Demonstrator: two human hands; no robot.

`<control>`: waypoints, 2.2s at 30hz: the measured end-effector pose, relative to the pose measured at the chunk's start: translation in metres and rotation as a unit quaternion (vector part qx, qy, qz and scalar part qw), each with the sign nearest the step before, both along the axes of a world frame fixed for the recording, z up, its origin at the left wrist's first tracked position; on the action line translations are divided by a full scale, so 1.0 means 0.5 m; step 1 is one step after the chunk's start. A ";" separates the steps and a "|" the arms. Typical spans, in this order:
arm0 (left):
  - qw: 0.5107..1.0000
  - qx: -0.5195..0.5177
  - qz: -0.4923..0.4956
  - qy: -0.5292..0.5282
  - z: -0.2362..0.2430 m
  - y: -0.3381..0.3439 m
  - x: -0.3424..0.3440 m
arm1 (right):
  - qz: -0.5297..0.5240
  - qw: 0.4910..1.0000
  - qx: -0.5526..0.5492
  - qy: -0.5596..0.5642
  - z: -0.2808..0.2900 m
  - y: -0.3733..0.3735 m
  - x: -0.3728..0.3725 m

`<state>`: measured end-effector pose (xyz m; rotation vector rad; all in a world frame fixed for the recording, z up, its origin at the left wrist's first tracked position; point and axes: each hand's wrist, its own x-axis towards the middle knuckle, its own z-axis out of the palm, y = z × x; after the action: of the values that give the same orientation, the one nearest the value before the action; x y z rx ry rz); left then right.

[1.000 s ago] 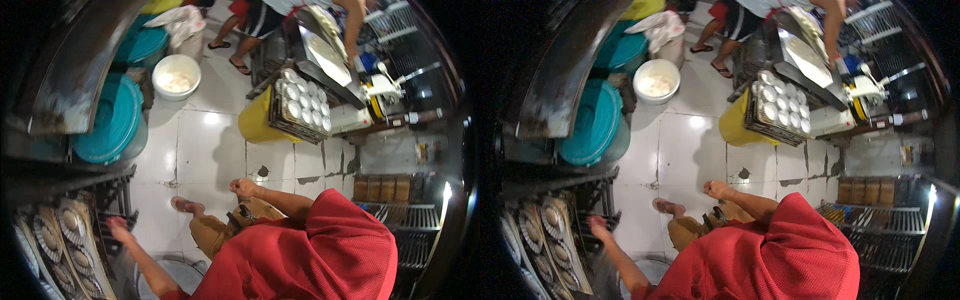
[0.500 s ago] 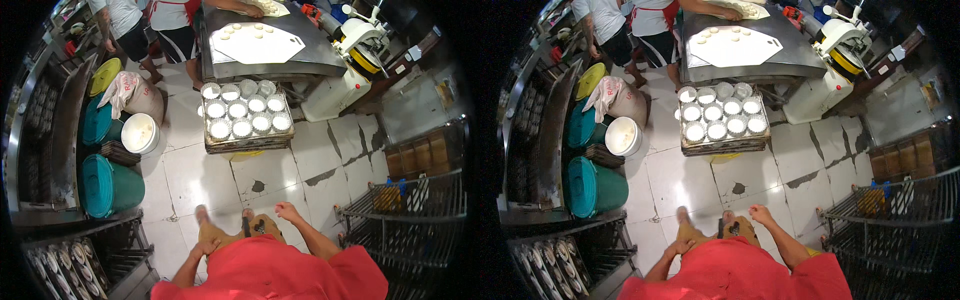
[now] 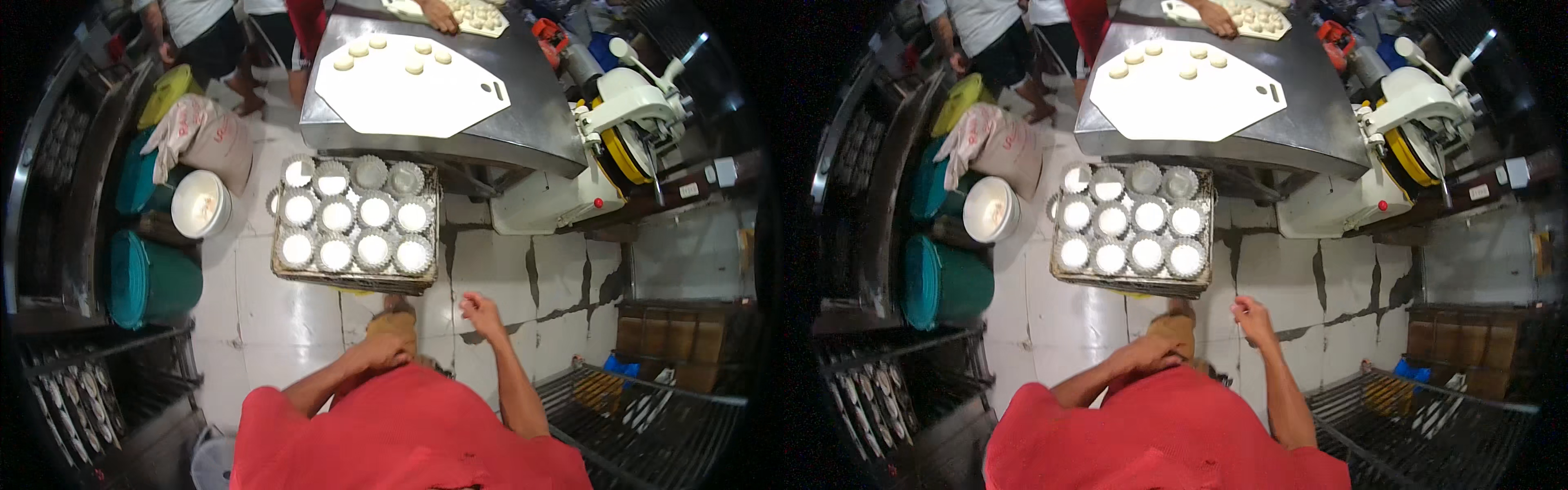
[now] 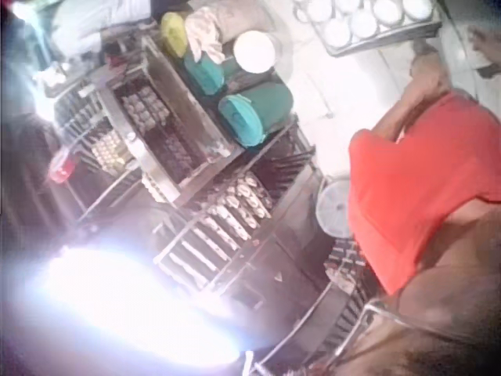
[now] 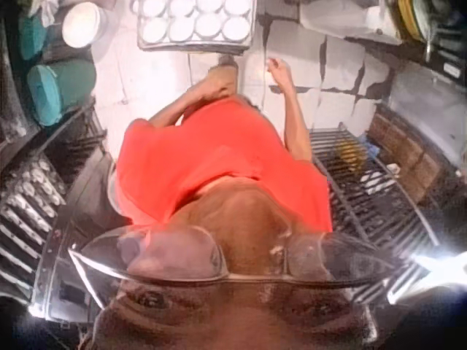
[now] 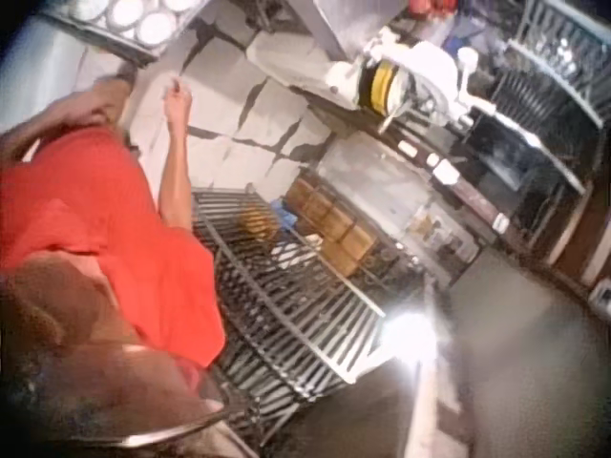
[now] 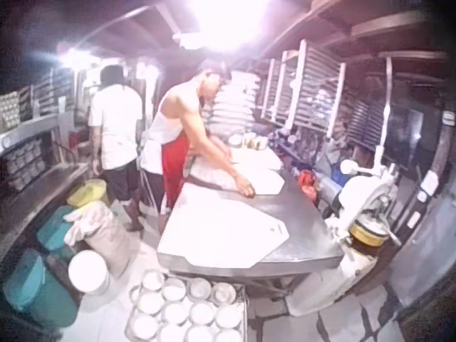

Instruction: The person operates a dough divider machine to portion dough, then places the resulting dough balls into individual paper cups on a tray and puts the tray onto a rack.

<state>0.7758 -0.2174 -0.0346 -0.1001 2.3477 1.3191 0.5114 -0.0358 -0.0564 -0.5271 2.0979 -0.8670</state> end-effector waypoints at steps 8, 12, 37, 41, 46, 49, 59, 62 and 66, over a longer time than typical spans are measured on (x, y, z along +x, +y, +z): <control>0.920 -0.087 0.251 0.290 0.151 -0.207 -0.433 | 0.029 0.973 -0.036 0.225 0.166 -0.185 -0.486; 0.844 -0.181 0.377 0.336 0.150 -0.307 -0.600 | 0.173 0.895 -0.151 0.382 0.228 -0.427 -0.694; 0.301 0.004 0.944 0.135 0.123 -0.408 -0.610 | 0.491 0.696 -0.400 0.337 0.241 -0.982 -0.799; 0.342 -0.215 0.904 0.138 0.044 -0.466 -0.549 | 0.576 0.607 -0.341 0.429 0.179 -1.054 -0.776; 0.421 -0.412 0.805 0.076 0.082 -0.639 -0.400 | 0.561 0.640 -0.304 0.427 0.220 -0.982 -0.675; 0.454 -0.455 0.765 0.038 0.123 -0.755 -0.363 | 0.590 0.656 -0.283 0.377 0.247 -0.963 -0.633; 0.728 -0.379 0.533 0.206 0.167 -0.717 -0.568 | 0.559 0.702 -0.366 0.246 0.225 -1.109 -0.470; 0.747 -0.337 0.530 0.218 0.155 -0.735 -0.585 | 0.576 0.742 -0.304 0.158 0.239 -1.127 -0.487; 0.721 -0.238 0.596 0.261 0.195 -0.676 -0.682 | 0.482 0.817 -0.283 0.144 0.322 -0.960 -0.691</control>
<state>0.4347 -0.5552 0.0631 -1.9050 3.1539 1.1716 0.1661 -0.5158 0.1047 -1.9266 1.4152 -0.7750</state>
